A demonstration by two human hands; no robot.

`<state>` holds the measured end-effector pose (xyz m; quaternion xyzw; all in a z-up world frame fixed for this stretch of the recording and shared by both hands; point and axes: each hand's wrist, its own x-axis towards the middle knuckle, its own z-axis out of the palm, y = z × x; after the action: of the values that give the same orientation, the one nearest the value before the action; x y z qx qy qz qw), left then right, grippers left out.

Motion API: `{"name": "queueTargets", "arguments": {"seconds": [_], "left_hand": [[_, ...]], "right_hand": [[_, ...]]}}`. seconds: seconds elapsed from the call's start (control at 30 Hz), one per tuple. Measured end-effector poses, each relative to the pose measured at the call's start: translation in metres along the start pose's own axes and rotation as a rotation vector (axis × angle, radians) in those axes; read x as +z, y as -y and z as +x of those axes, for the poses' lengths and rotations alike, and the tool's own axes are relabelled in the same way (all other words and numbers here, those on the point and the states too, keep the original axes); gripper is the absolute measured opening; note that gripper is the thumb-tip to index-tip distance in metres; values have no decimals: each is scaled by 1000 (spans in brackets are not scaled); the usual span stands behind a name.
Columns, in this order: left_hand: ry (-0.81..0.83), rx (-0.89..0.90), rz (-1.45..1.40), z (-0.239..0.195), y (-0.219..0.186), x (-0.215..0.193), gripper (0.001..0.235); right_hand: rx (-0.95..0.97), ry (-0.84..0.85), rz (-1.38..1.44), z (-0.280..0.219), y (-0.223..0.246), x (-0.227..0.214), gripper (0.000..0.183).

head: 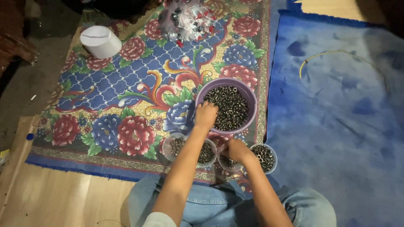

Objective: The person sits on a patterned rug and repeatedly picks small metal rings from a large purple bowl, then places them into smaller clear bowls arranged in front. The hands handle the rings one at a time or in small groups throughout the clip.

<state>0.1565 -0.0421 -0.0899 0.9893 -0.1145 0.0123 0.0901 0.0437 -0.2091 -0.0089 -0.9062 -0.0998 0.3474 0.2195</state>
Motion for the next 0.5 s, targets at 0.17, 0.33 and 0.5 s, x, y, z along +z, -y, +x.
{"name": "queueTargets", "arguments": {"seconds": [0.17,0.33,0.5], "left_hand": [[62,-178,-336,0,3,0,19],[100,-250,-376,-4,8,-1,12],[77,-211,-519,-9,6,-25,14]], "right_hand": [[60,-42,25,-12,18,-17,25],[79,-32,10,-23,31,-24,24],[63,-77,12,-3,7,-2,27]]}}
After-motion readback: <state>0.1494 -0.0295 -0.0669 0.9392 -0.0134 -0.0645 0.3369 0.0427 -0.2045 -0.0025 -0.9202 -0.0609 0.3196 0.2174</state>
